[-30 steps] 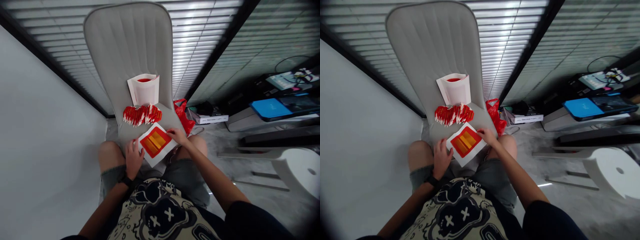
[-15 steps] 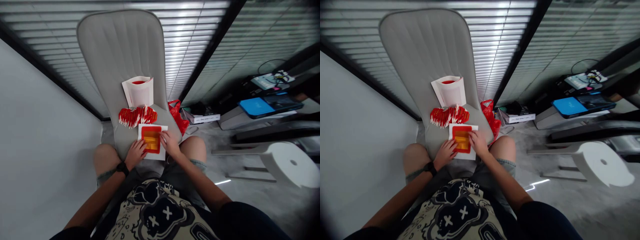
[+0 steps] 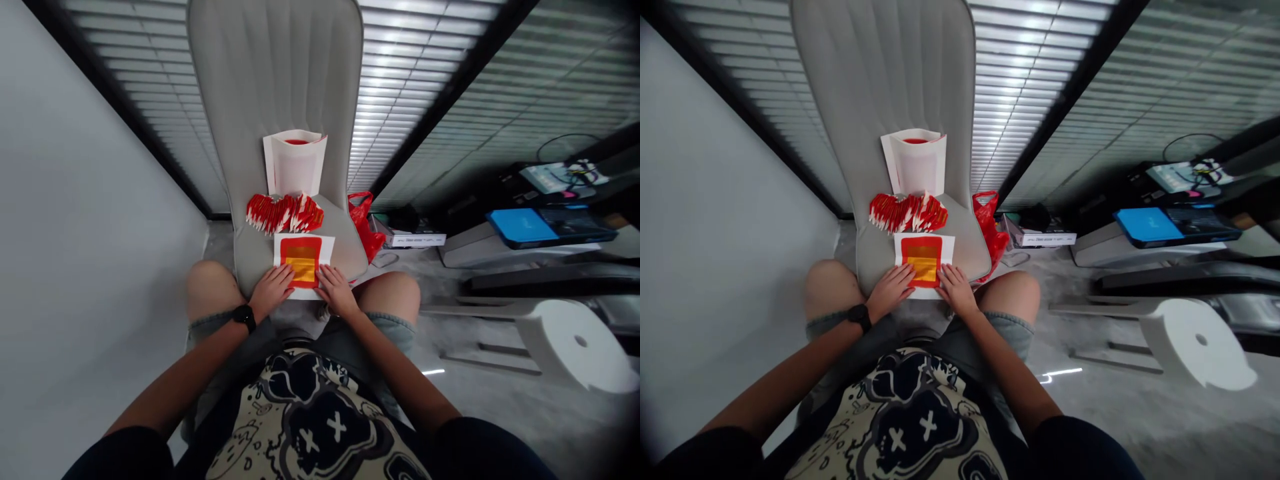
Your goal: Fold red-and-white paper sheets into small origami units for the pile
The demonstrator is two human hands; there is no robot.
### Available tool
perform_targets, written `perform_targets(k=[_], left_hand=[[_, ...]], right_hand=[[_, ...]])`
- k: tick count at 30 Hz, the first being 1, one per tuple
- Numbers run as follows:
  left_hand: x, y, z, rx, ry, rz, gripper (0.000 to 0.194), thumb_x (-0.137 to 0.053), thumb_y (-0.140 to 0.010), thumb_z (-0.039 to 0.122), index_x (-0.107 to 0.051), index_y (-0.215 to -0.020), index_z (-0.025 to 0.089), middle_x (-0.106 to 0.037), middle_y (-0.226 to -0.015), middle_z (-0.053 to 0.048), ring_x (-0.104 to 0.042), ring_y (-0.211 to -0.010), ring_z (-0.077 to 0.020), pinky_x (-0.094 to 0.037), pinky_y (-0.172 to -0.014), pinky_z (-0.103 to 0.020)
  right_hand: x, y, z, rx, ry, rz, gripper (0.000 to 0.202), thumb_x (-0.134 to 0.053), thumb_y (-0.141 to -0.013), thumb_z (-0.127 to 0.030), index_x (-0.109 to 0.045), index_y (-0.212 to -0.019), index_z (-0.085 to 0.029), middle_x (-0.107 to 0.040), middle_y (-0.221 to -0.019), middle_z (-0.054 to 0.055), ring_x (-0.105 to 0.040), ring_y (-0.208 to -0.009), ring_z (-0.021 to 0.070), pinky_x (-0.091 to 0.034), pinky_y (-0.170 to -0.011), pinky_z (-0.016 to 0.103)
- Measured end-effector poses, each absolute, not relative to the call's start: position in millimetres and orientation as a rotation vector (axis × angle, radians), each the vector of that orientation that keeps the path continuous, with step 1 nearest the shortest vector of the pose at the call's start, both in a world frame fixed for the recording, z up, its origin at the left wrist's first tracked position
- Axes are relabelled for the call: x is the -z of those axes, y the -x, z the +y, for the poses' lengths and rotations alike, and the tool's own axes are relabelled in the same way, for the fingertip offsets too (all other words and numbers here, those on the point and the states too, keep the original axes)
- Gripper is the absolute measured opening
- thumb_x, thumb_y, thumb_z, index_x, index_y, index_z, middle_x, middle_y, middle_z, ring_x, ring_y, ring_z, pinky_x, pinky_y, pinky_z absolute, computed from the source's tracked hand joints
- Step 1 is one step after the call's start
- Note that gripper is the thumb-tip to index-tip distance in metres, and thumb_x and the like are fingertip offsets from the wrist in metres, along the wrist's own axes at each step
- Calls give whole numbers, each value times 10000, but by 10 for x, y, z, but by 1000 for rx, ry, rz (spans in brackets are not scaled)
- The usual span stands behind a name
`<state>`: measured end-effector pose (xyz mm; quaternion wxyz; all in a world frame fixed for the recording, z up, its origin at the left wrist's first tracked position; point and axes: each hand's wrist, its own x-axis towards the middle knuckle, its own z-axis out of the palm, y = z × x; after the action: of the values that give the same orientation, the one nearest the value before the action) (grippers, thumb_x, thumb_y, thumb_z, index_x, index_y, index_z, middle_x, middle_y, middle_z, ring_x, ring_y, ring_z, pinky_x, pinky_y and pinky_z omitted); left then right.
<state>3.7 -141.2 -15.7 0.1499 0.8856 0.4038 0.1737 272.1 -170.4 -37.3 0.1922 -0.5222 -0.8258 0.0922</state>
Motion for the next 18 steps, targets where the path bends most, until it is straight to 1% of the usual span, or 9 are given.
perform_targets(k=[3,7,13,18], left_hand=[[138,-19,-1432,-527,-2535,1161,430,-563,-968,314,-578,-1380,190,-532,-1488,-144,-446,-1425,-286,-309,-1213,-479],[134,3,-1415,-515,-2543,1109,403,-557,-975,325,-602,-1348,179,-567,-1448,-140,-460,-1411,-282,-331,-1212,-491],[152,14,-1375,-548,-2512,1099,409,-528,-995,381,-609,-1347,189,-610,-1383,-120,-485,-1365,-269,-389,-1176,-470],[142,-19,-1362,-599,-2453,1135,365,-545,-988,396,-660,-1283,215,-627,-1334,-115,-517,-1306,-274,-425,-1139,-474]], right_hand=[[342,-2695,-1718,-267,1454,-2311,512,-634,-950,-386,-560,-1429,-220,-501,-1512,155,-429,-1433,322,-328,-1196,581],[322,-2644,-1701,-306,1447,-2235,392,-632,-954,-360,-650,-1331,-252,-533,-1486,133,-440,-1425,308,-340,-1200,569],[410,-2567,-1638,-354,1414,-2177,361,-621,-962,-389,-675,-1292,-253,-552,-1468,124,-450,-1417,284,-343,-1200,557],[454,-2575,-1604,-366,1424,-2130,306,-604,-972,-384,-722,-1224,-259,-581,-1432,119,-491,-1373,283,-356,-1190,540]])
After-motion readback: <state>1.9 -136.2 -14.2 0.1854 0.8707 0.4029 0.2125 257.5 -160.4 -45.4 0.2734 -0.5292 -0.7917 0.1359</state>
